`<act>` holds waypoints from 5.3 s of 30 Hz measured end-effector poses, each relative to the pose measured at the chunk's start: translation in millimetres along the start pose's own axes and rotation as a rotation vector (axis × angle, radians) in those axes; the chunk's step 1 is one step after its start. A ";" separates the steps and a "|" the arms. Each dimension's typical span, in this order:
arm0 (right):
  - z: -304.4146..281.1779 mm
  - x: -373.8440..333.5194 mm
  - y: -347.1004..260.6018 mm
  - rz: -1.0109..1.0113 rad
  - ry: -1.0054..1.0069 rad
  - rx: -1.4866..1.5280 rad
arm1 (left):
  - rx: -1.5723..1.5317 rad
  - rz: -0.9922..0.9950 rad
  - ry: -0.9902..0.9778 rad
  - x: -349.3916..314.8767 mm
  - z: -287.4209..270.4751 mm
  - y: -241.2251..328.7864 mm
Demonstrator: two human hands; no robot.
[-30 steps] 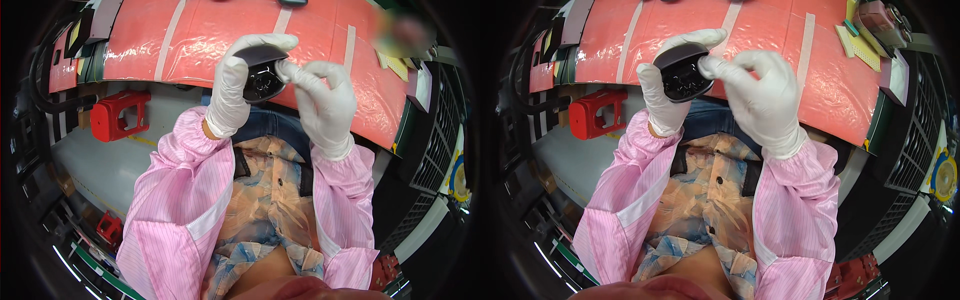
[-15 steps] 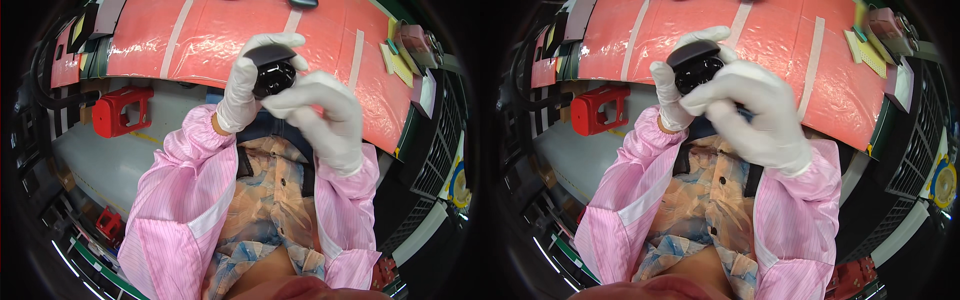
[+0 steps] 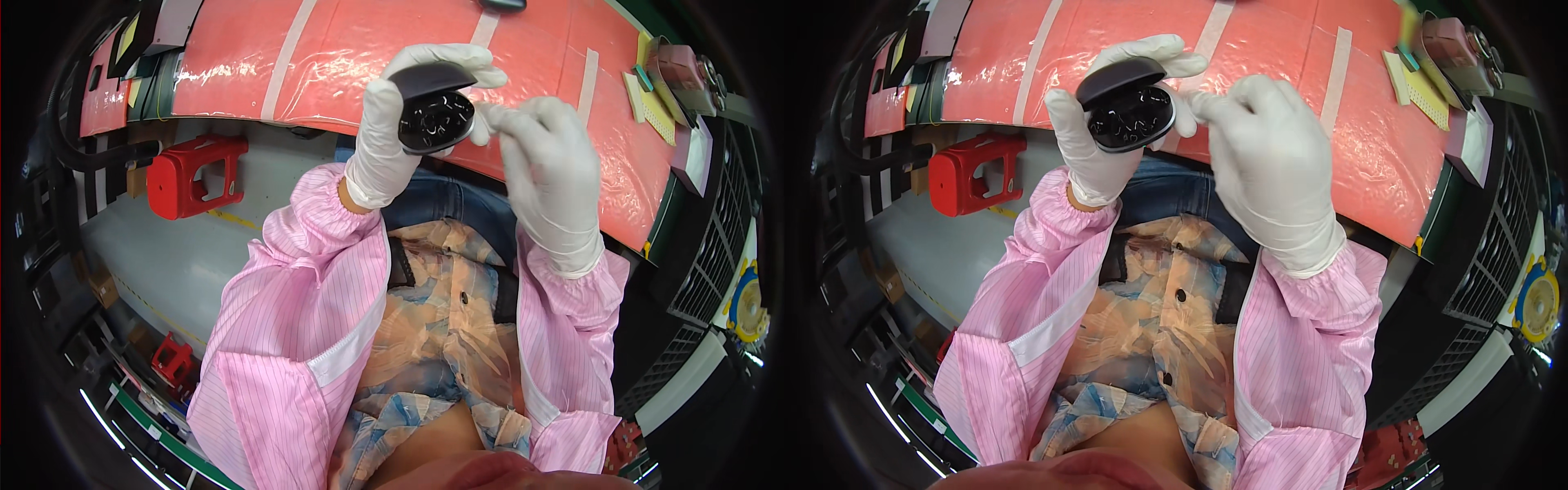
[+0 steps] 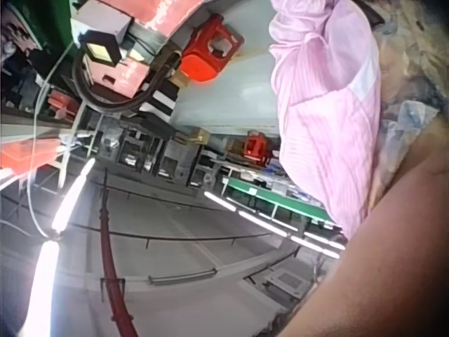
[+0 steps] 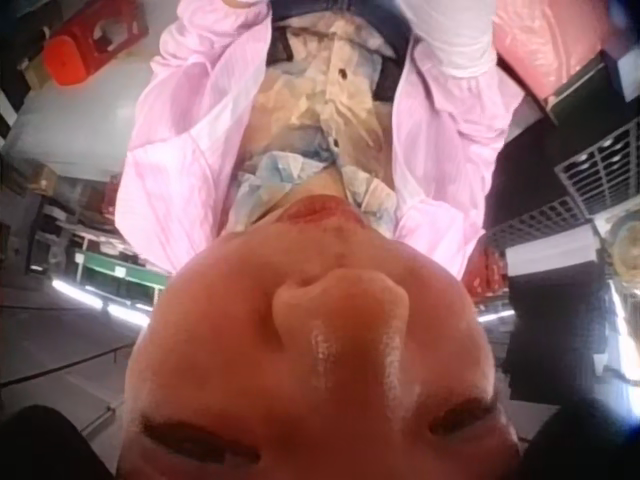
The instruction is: Cleaning and inspecting wireless earbud charging cases at a production station.
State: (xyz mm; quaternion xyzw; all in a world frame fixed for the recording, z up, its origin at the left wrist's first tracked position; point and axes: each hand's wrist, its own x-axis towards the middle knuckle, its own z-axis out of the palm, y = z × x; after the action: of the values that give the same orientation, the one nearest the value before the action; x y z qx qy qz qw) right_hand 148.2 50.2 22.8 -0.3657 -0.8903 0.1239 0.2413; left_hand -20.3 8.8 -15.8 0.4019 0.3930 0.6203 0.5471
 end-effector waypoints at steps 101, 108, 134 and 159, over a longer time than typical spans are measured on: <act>-15.6 8.1 -32.2 0.412 -0.266 1.484 | -0.372 -0.084 0.206 5.5 27.6 -14.6; -11.9 17.7 36.4 -0.199 0.260 0.450 | -0.737 -0.455 0.070 4.8 21.5 4.8; -6.2 -11.6 72.9 0.087 -0.193 -0.100 | -0.715 -0.662 0.095 10.5 5.9 -21.7; 44.2 -20.2 29.3 0.023 0.356 0.252 | -0.381 -0.375 0.299 4.1 32.5 -16.0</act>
State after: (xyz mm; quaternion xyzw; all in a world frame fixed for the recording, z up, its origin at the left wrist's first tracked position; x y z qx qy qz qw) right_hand 155.0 54.5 -33.4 -0.3588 -0.8069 0.1706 0.4372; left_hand 15.4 16.0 -18.4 0.1167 0.4130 0.6232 0.6538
